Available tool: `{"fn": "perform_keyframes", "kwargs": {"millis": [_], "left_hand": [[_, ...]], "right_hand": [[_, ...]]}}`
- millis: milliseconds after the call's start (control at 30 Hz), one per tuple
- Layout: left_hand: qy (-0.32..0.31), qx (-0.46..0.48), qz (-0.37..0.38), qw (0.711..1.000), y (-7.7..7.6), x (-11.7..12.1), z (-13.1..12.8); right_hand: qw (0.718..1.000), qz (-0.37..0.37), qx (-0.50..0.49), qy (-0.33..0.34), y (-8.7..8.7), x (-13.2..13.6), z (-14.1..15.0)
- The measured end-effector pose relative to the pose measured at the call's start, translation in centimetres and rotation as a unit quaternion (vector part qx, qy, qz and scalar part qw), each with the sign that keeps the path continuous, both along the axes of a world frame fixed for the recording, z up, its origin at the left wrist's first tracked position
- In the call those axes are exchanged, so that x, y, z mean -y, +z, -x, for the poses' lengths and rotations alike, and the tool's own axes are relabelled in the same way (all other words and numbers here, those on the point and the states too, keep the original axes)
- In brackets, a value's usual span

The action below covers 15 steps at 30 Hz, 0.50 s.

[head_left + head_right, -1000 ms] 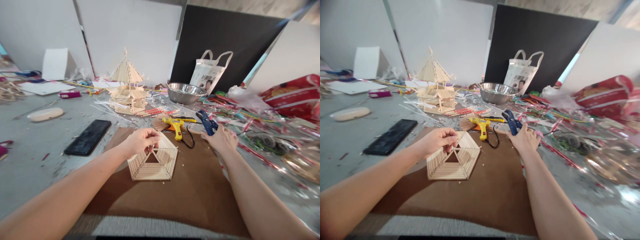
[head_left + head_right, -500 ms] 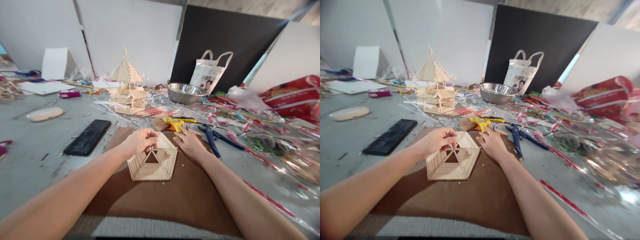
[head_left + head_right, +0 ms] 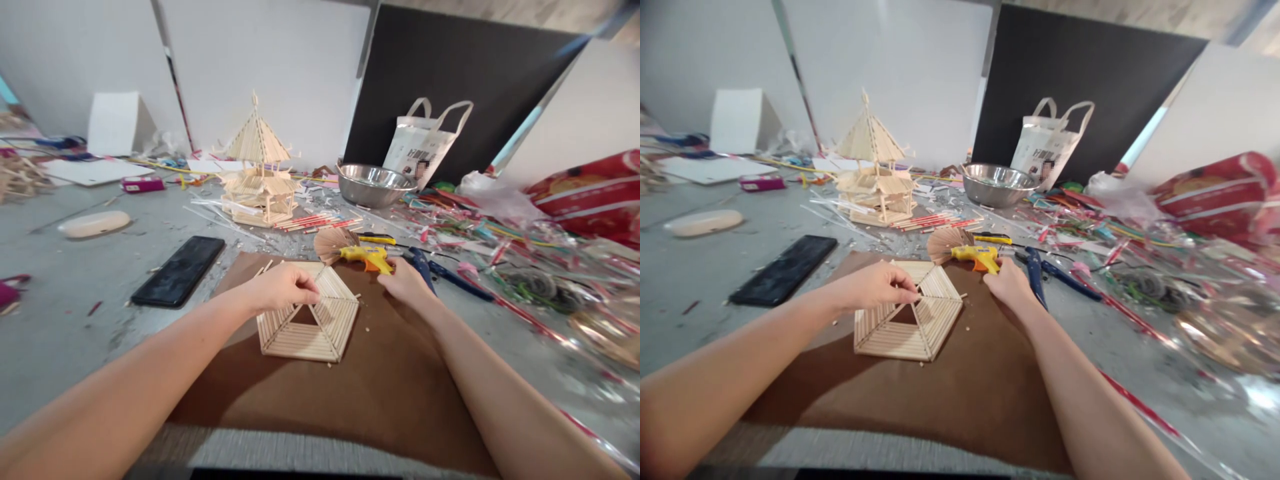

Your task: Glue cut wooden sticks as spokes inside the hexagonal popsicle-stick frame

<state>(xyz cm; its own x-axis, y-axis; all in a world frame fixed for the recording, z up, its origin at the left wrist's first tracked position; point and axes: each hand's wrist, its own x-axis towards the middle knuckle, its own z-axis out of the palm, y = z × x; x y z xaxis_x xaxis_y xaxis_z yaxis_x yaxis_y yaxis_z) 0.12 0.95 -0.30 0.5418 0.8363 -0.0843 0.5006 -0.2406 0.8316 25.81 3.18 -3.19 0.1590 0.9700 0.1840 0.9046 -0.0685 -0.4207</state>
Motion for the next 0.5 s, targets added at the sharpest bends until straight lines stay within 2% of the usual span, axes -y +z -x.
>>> {"fn": "perform_keyframes", "kwargs": {"millis": [67,133,233,300,500], "left_hand": [[-0.040,-0.039,-0.001,0.998,-0.3,0.0,0.0],[-0.070,-0.076,-0.007,0.995,-0.6,0.0,0.0],[-0.090,-0.123,-0.021,0.988,-1.0,0.0,0.0],[-0.094,-0.141,-0.029,0.985,-1.1,0.0,0.0],[-0.105,-0.152,-0.054,0.981,-1.1,0.0,0.1]], "right_hand": [[0.999,-0.010,-0.036,0.000,0.1,-0.1,-0.3],[0.989,-0.039,-0.141,-0.007,0.4,0.2,-0.2],[0.949,-0.060,-0.309,-0.007,1.1,0.7,0.4],[0.942,-0.048,-0.331,0.003,1.3,1.0,0.9],[0.956,-0.036,-0.291,0.023,1.4,1.1,1.1]]}}
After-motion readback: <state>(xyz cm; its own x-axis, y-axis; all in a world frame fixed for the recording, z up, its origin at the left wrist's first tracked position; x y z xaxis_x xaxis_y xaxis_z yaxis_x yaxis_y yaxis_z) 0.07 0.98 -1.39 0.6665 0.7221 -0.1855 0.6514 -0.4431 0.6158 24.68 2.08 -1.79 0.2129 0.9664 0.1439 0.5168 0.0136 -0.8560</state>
